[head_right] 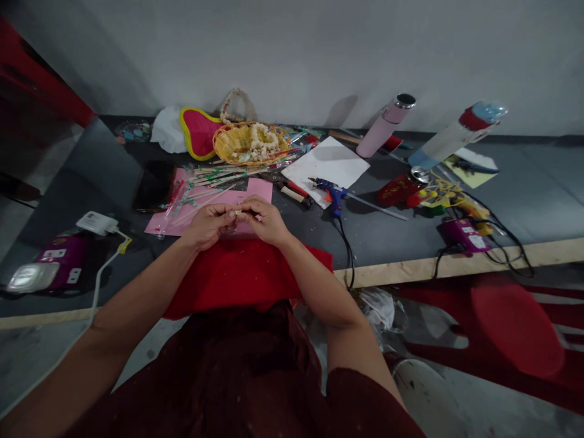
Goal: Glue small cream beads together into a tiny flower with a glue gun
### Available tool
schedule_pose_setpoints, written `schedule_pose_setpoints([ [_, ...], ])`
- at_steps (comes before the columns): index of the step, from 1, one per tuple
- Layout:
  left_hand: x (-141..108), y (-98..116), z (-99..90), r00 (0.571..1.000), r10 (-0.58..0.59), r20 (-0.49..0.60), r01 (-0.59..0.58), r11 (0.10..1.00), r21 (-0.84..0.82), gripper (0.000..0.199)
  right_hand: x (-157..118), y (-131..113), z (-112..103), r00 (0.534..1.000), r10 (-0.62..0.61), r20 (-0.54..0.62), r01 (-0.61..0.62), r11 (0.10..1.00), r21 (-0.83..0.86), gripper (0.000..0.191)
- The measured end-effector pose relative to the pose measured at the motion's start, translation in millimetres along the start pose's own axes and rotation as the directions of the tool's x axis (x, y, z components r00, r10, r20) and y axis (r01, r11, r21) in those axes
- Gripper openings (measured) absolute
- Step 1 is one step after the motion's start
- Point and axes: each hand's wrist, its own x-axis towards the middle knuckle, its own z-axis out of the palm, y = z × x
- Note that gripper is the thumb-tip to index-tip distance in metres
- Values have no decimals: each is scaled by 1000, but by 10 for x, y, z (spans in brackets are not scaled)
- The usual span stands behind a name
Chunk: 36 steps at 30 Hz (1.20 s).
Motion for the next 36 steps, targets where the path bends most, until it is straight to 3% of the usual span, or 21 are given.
schedule_pose_setpoints([
  [8,9,-18,-9,999,-16,49,22,992,-125,25,9,-20,-1,1000,6,-5,-6,998,-65,22],
  [14,15,-7,-20,1000,-16,14,17,994,-104,24,-6,-14,0,999,33,-36,-37,992,-122,27],
  [20,27,-39,-42,1000,-27,-16,26,997,-69,27,-2,-3,9,994,-92,-65,80,983,-167,13],
  [29,27,-42,-53,999,-2,-50,3,1000,21,28,-27,30,49,994,-96,-49,86,981,-176,13],
  [36,26,-36,-40,999,-29,-12,28,997,-75,25,-4,11,29,998,-55,-20,50,981,-189,16],
])
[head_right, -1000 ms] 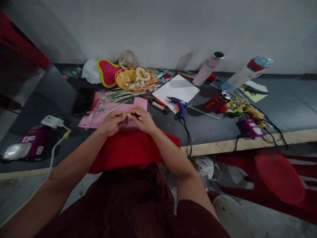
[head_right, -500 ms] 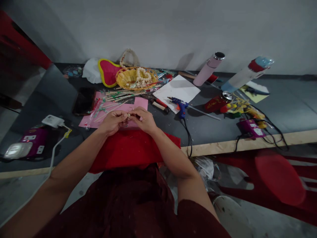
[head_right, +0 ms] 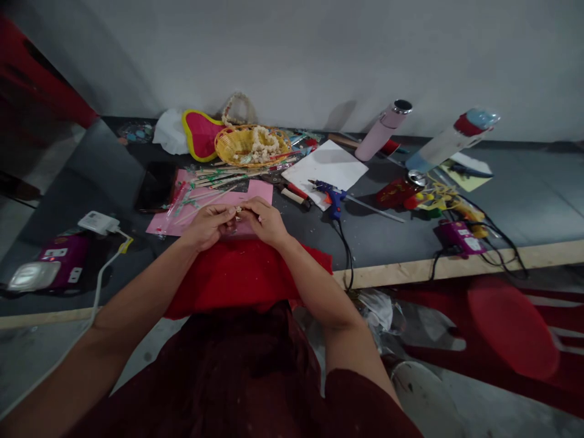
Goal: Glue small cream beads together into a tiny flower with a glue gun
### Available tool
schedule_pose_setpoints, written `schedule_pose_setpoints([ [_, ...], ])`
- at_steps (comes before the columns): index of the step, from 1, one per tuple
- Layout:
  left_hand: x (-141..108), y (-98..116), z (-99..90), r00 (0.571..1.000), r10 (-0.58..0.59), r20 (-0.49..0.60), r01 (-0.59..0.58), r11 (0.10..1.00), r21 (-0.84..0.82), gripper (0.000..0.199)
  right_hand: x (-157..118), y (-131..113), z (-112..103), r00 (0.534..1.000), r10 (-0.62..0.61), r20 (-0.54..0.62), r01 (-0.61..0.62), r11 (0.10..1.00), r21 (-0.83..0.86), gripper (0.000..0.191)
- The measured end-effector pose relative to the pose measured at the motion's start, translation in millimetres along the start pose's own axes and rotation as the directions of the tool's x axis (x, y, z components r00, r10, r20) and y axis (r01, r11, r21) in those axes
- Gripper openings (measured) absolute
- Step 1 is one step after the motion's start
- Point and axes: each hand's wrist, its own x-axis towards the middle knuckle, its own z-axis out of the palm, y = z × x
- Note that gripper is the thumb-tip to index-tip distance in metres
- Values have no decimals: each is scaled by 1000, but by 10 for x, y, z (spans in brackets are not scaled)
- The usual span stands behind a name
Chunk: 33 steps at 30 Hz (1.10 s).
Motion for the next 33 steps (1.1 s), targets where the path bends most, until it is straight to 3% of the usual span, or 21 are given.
schedule_pose_setpoints([
  [10,13,7,-11,1000,-22,0,22,1000,-21,24,-3,-11,-34,996,21,87,-22,1000,9,27],
  [16,11,22,4,999,-54,-3,54,999,-8,25,-16,29,-3,996,70,56,-70,998,-9,21],
  [33,4,17,1,998,-9,-70,9,1000,-6,22,-29,16,37,1000,10,16,-10,1000,0,19],
])
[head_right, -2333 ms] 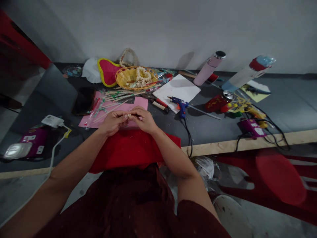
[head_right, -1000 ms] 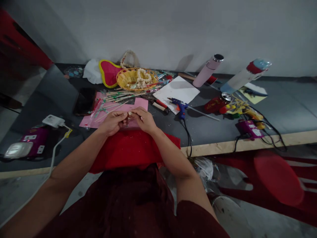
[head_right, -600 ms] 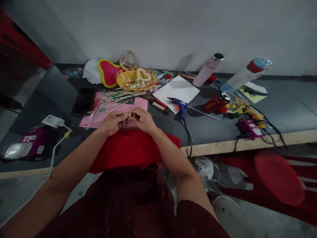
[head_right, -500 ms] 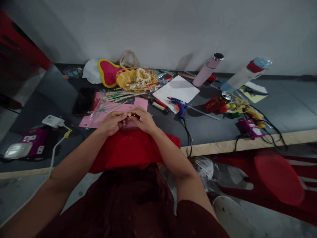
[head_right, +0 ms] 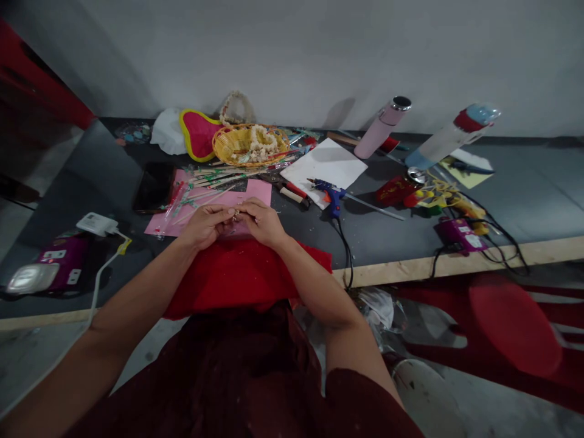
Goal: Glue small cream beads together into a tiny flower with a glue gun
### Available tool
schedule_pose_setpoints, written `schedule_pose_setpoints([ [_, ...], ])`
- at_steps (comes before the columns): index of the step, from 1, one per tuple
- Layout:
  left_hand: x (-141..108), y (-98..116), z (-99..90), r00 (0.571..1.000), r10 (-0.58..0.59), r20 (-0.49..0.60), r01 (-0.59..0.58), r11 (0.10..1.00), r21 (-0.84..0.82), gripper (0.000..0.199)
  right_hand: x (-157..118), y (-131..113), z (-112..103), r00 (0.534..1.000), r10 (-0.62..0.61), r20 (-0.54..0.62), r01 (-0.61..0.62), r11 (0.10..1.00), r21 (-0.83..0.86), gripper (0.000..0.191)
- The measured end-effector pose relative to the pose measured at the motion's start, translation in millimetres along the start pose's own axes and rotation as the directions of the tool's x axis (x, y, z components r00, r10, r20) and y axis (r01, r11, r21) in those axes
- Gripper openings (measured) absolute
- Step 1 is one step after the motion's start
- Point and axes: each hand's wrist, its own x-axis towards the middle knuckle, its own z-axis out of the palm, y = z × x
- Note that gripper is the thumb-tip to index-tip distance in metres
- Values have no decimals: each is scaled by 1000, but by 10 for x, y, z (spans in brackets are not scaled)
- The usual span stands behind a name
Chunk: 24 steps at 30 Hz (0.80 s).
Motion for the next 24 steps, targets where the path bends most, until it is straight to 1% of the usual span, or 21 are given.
schedule_pose_setpoints([
  [4,-7,-4,4,1000,18,-3,-18,999,37,22,-14,28,21,1000,12,9,-12,1000,-4,22],
  [8,-24,20,34,1000,-3,13,4,999,-50,21,4,9,1,1000,2,15,-2,1000,4,27],
  [11,-24,49,42,1000,-14,25,16,997,-75,20,24,-18,-41,999,32,28,-32,999,5,38],
  [13,-19,62,36,1000,-15,15,16,996,-86,20,30,-30,-61,998,59,22,-60,998,15,40],
  [17,-11,49,18,1000,-13,16,14,996,-89,20,33,-45,-63,998,57,30,-58,998,24,31],
  [20,-6,14,6,999,-17,34,19,999,-46,19,32,-45,-52,999,45,-14,-45,999,0,19],
  [24,9,-22,-11,999,6,33,-7,1000,28,22,22,-15,-53,999,49,-22,-50,998,-40,16],
])
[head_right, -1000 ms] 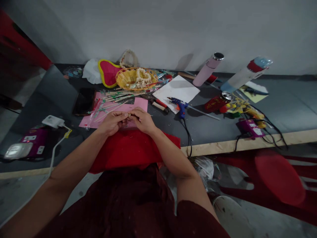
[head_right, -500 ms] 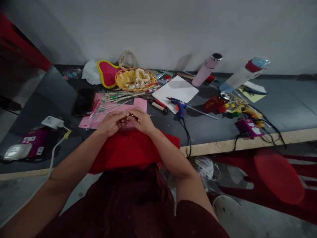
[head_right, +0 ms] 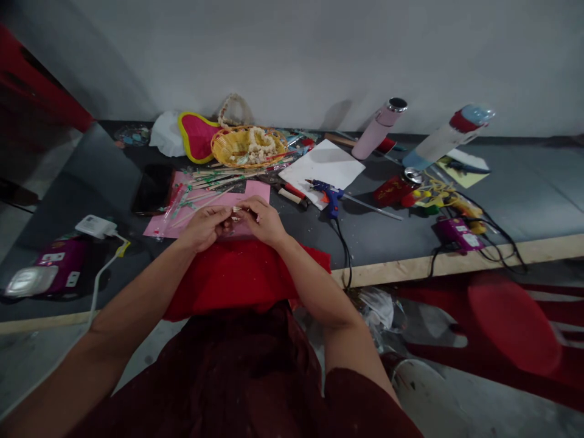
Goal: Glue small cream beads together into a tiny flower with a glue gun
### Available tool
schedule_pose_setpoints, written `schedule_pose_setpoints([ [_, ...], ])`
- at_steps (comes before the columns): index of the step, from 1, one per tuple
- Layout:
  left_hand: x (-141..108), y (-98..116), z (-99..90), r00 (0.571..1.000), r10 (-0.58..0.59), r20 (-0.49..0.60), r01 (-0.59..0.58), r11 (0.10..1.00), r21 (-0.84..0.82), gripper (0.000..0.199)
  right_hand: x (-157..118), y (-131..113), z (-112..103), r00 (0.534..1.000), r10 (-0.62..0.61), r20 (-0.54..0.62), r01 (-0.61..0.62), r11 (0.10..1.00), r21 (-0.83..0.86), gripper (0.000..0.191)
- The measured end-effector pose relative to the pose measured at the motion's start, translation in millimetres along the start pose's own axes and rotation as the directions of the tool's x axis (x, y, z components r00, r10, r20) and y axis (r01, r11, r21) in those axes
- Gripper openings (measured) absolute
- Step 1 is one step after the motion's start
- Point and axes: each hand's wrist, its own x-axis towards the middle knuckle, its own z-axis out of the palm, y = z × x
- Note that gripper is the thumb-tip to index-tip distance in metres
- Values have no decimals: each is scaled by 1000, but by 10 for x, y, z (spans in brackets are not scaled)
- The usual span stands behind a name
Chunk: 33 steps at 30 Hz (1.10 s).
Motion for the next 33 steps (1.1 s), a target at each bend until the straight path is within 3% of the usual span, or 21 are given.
schedule_pose_setpoints([
  [5,4,18,3,1000,14,-19,-14,999,29,24,-14,23,-7,999,-31,38,31,999,-13,17],
  [14,-28,89,18,999,-46,16,48,977,-207,20,11,-11,-20,1000,9,11,-9,1000,-9,27],
  [24,-7,64,10,997,-68,30,72,981,-178,22,-6,21,-10,1000,-11,-12,11,1000,12,18],
  [33,-3,37,21,998,-49,24,52,993,-102,28,3,-11,-13,999,-40,-3,40,999,15,24],
])
